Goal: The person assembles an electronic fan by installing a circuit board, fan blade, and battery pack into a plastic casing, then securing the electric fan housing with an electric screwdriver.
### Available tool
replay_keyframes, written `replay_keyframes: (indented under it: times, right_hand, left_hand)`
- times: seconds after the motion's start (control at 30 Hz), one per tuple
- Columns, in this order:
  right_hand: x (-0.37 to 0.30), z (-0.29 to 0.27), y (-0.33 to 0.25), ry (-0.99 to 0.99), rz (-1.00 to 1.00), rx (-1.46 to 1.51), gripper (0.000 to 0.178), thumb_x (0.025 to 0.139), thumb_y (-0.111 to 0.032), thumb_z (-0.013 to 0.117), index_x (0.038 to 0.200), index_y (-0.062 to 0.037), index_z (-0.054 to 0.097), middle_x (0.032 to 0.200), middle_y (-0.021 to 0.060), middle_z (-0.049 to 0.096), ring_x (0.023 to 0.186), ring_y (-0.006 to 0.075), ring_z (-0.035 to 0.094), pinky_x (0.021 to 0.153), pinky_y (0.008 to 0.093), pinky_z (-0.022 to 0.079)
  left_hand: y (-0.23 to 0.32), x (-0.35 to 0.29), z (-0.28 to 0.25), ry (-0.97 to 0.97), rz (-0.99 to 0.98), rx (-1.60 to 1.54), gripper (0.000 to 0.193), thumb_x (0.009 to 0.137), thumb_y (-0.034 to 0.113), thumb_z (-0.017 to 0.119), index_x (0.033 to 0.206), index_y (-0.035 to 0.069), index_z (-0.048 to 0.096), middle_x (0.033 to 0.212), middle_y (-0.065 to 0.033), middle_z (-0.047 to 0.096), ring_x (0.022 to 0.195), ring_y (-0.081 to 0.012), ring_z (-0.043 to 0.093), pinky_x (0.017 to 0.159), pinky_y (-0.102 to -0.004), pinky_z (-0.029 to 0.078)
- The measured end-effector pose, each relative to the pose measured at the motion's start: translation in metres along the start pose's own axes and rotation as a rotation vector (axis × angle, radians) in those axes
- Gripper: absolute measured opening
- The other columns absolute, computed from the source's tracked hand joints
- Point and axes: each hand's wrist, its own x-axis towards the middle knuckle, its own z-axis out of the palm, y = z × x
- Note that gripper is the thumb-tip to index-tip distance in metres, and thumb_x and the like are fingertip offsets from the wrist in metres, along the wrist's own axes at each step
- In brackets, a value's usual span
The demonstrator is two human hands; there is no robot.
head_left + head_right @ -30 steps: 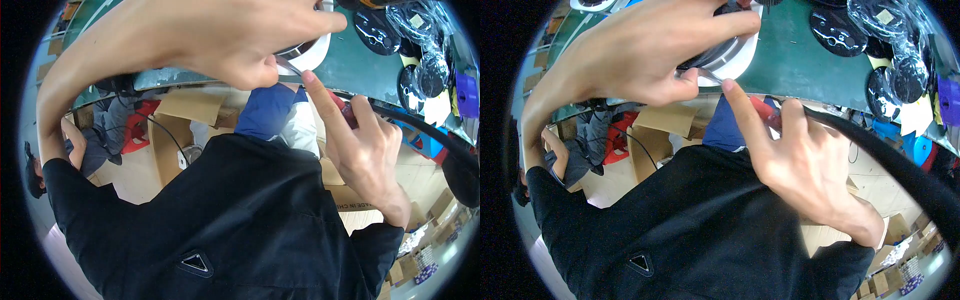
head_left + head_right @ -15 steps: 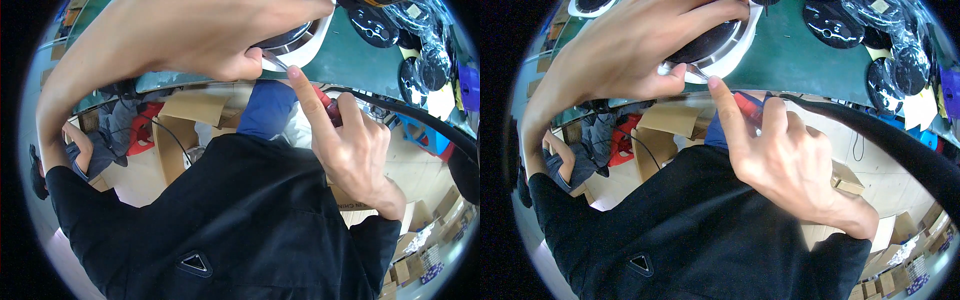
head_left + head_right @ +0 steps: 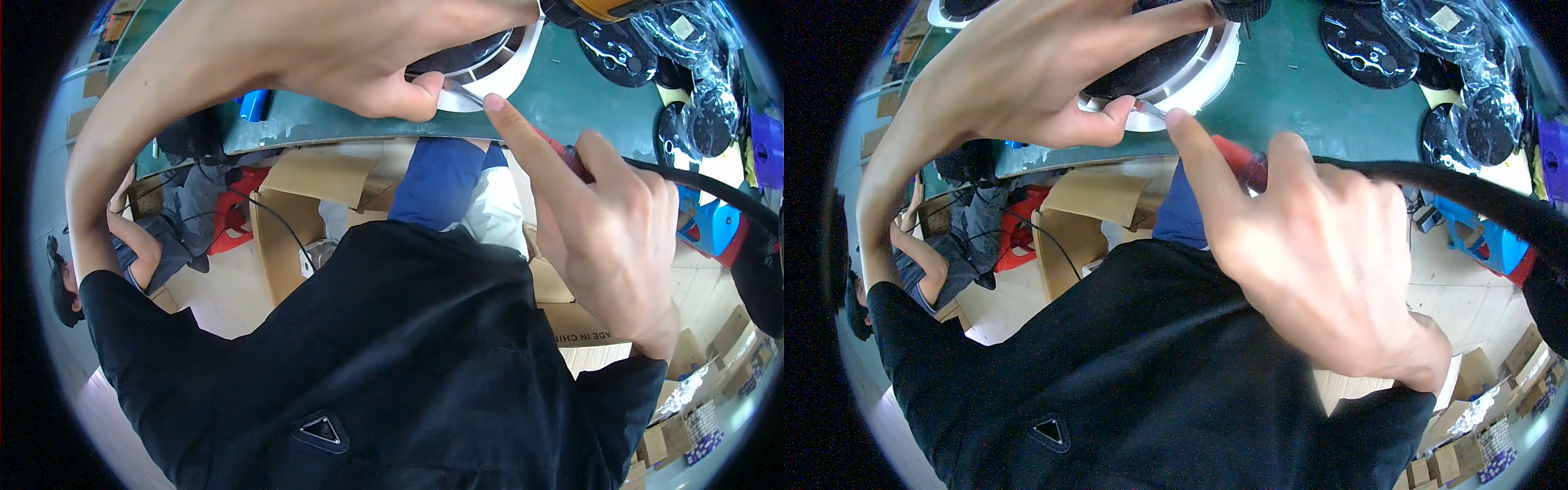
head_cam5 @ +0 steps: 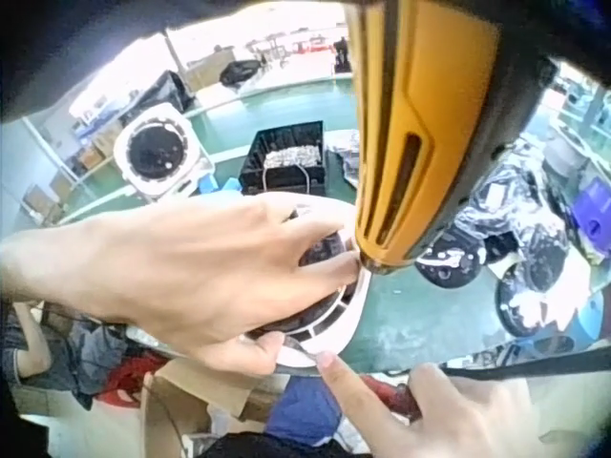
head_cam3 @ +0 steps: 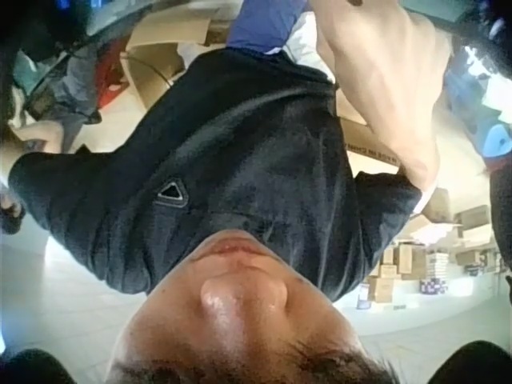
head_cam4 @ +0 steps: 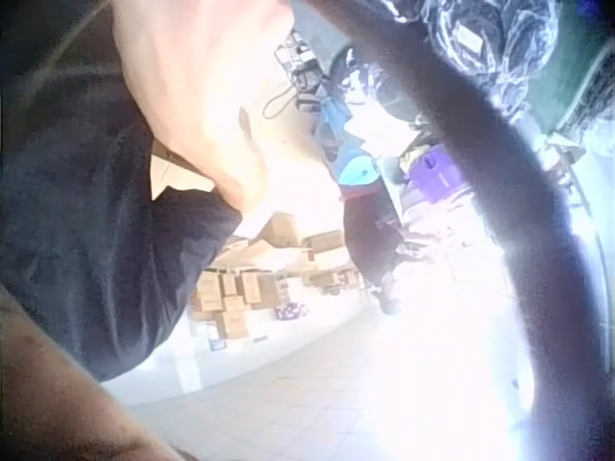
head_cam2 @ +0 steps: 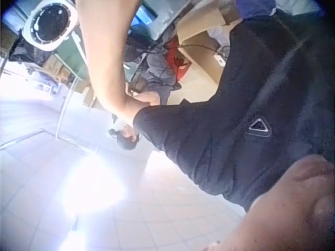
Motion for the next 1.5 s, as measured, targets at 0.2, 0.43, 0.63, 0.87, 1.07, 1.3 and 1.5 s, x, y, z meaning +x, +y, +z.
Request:
replay_keyframes:
  times: [0.2,0.43,0.63,0.87,1.07,1.3,1.5]
  right_hand:
    - [-0.009,0.017,-0.013,0.115,0.039,-0.049,0.066,0.081,0.0,0.07,0.141,-0.0251,0.061,0.068,0.0021,0.037,0.046,0.0129,0.04,0.041,0.0309,0.038]
    - [-0.012,0.023,-0.018,0.142,0.061,-0.084,0.066,0.081,0.002,0.068,0.141,-0.0256,0.061,0.068,0.0014,0.038,0.045,0.0123,0.041,0.039,0.0309,0.038]
    - [-0.011,0.026,-0.02,0.16,0.073,-0.07,0.066,0.082,0.0,0.069,0.141,-0.0258,0.061,0.068,0.0015,0.04,0.046,0.0125,0.046,0.039,0.0316,0.041]
    - [-0.014,0.028,-0.028,0.194,0.133,-0.046,0.066,0.081,-0.001,0.07,0.141,-0.0257,0.061,0.068,0.0021,0.042,0.046,0.0136,0.047,0.04,0.0332,0.041]
    - [-0.015,0.029,-0.034,0.175,0.196,-0.007,0.066,0.082,-0.001,0.071,0.142,-0.0255,0.06,0.068,0.0025,0.045,0.045,0.0138,0.047,0.04,0.0322,0.04]
    - [-0.014,0.036,-0.041,0.205,0.237,-0.044,0.068,0.081,-0.001,0.072,0.143,-0.0263,0.059,0.067,0.002,0.044,0.043,0.0127,0.046,0.04,0.0319,0.04]
    - [-0.014,0.046,-0.048,0.259,0.253,-0.113,0.071,0.079,0.001,0.07,0.144,-0.0251,0.058,0.067,0.0016,0.043,0.044,0.0115,0.046,0.039,0.0312,0.041]
  left_hand:
    - [-0.001,-0.001,0.001,0.047,0.01,0.065,0.053,0.077,0.025,0.062,0.11,-0.014,0.052,0.094,-0.0209,0.052,0.081,-0.0297,0.058,0.068,-0.0397,0.053]
    - [-0.002,0.001,-0.004,-0.024,-0.045,-0.089,0.052,0.079,0.026,0.063,0.112,-0.013,0.053,0.097,-0.0216,0.053,0.081,-0.0302,0.061,0.071,-0.0383,0.054]
    - [-0.006,-0.007,0.0,0.055,0.028,0.027,0.054,0.083,0.032,0.063,0.114,-0.012,0.054,0.103,-0.0219,0.053,0.089,-0.0307,0.062,0.076,-0.0367,0.055]
    - [-0.007,-0.007,0.002,0.088,0.032,0.057,0.057,0.083,0.035,0.063,0.116,-0.011,0.055,0.107,-0.0216,0.052,0.092,-0.03,0.061,0.077,-0.0378,0.055]
    - [-0.005,-0.004,0.0,0.047,-0.01,0.092,0.064,0.085,0.043,0.06,0.116,-0.012,0.054,0.1,-0.0183,0.053,0.08,-0.0263,0.061,0.068,-0.0353,0.055]
    - [0.001,0.005,-0.012,-0.211,-0.245,0.003,0.061,0.083,0.05,0.06,0.096,-0.009,0.056,0.082,-0.0135,0.048,0.062,-0.0236,0.054,0.053,-0.0353,0.049]
    - [-0.004,-0.001,-0.006,-0.062,-0.134,0.088,0.059,0.084,0.05,0.059,0.09,-0.009,0.054,0.08,-0.013,0.045,0.061,-0.0226,0.052,0.052,-0.0345,0.047]
